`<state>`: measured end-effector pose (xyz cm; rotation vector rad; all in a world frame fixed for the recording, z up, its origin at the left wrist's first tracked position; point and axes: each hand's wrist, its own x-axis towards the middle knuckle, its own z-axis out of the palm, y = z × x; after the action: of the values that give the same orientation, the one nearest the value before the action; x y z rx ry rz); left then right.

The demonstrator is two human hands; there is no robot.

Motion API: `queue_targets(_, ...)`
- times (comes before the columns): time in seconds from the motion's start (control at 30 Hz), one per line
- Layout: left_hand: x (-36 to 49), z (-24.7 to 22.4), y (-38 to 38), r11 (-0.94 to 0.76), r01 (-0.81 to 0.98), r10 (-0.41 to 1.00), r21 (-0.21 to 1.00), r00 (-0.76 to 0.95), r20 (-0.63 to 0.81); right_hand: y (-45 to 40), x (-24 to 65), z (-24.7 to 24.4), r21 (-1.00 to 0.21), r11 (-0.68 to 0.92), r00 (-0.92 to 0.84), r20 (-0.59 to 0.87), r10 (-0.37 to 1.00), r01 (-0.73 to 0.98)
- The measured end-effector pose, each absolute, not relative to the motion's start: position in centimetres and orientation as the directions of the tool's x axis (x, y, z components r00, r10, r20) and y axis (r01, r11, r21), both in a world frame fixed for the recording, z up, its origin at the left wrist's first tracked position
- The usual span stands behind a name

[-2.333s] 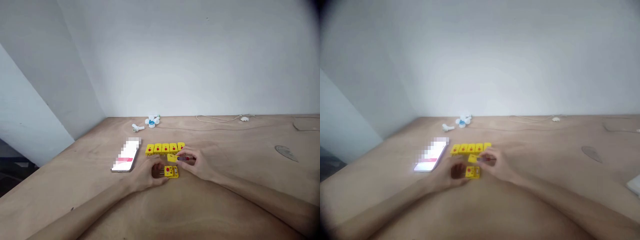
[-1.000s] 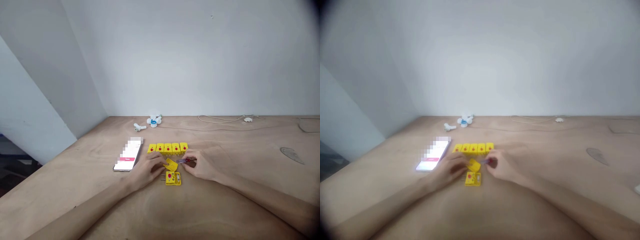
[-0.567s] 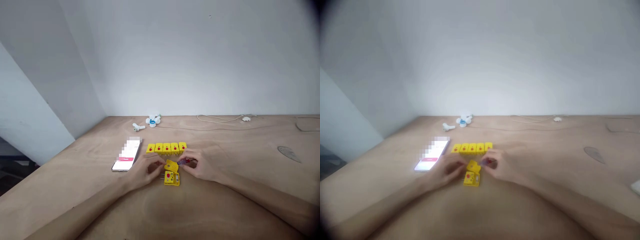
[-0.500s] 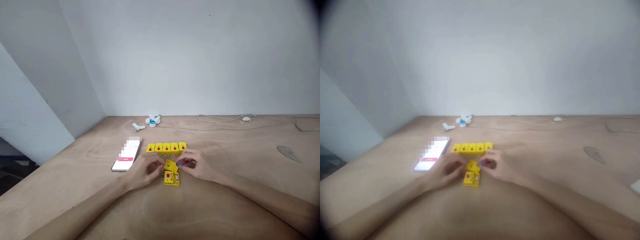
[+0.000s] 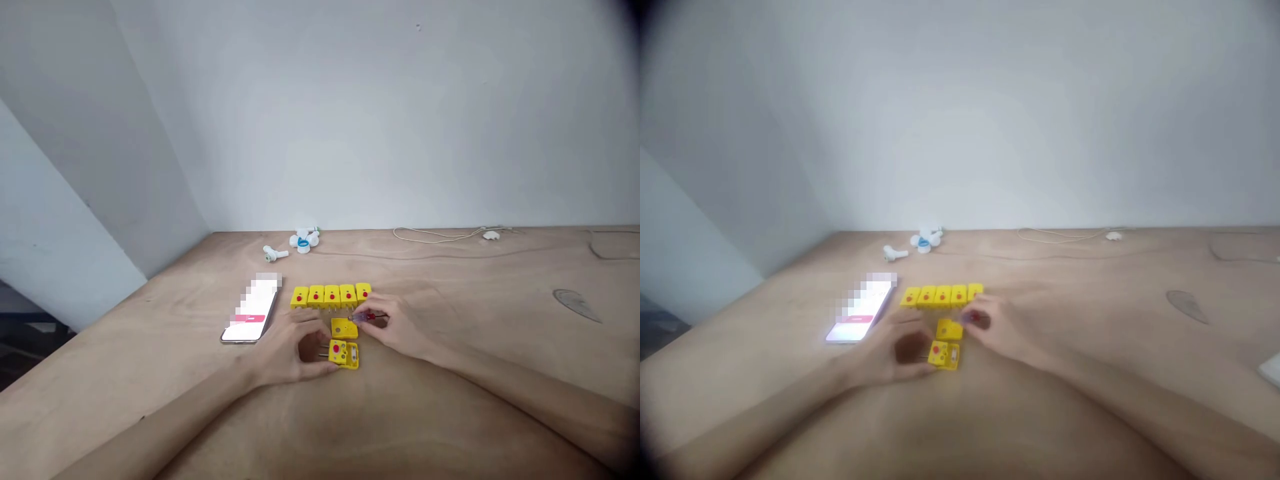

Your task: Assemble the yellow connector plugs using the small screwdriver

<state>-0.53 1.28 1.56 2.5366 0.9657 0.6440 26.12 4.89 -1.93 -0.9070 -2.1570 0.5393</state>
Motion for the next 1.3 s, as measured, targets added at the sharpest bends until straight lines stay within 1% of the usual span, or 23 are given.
queue_targets(0.23, -0.5, 1.4, 1.2, -0.700, 0.539, 0.699, 0.468, 0.651, 0.295, 4.8, 25.7, -1.6, -0.774, 0.534, -0.328, 0.435, 0.839, 0.339)
queue_targets(0.43, -0.5, 1.6, 1.2, -0.719, 0.524, 0.679, 0.456, 0.670, 0.301, 4.1, 25.6, -0.7, -0.790, 0.555, -0.163, 0.530, 0.832, 0.261)
queue_targets(0.5, -0.5, 1.5, 1.1, -0.720, 0.520, 0.678, 0.460, 0.670, 0.303, 3.6, 25.3, -0.5, -0.834, 0.518, -0.105, 0.508, 0.855, 0.187)
queue_targets(0.57, -0.5, 1.4, 1.1, -0.712, 0.525, 0.684, 0.467, 0.669, 0.291, 3.0, 24.9, -0.5, -0.891, 0.448, -0.082, 0.443, 0.893, 0.067)
queue_targets(0.63, -0.4, 1.4, 1.1, -0.700, 0.536, 0.693, 0.471, 0.669, 0.269, 2.4, 24.3, -0.4, -0.926, 0.374, -0.112, 0.378, 0.919, -0.055)
queue_targets(0.73, -0.3, 1.4, 1.1, -0.695, 0.544, 0.698, 0.471, 0.667, 0.260, 1.7, 23.7, -0.5, -0.923, 0.351, -0.174, 0.376, 0.910, -0.158)
queue_targets(0.87, -0.3, 1.5, 1.0, -0.688, 0.557, 0.707, 0.466, 0.661, 0.253, 1.5, 23.8, -0.9, -0.917, 0.375, -0.240, 0.398, 0.885, -0.136)
queue_targets(1.0, -0.3, 1.5, 1.0, -0.687, 0.546, 0.705, 0.480, 0.662, 0.255, 1.6, 24.1, -1.2, -0.925, 0.374, -0.304, 0.374, 0.876, -0.060)
queue_targets(1.07, -0.3, 1.5, 1.0, -0.684, 0.548, 0.706, 0.481, 0.662, 0.251, 1.6, 24.1, -1.2, -0.922, 0.386, -0.307, 0.379, 0.873, -0.040)
queue_targets(1.2, -0.3, 1.5, 1.0, -0.682, 0.549, 0.707, 0.483, 0.663, 0.244, 1.6, 24.1, -1.1, -0.905, 0.415, -0.271, 0.425, 0.863, -0.096)
queue_targets(1.3, -0.3, 1.4, 1.0, -0.686, 0.544, 0.704, 0.482, 0.665, 0.251, 1.6, 24.2, -1.1, -0.911, 0.404, -0.283, 0.411, 0.866, -0.085)
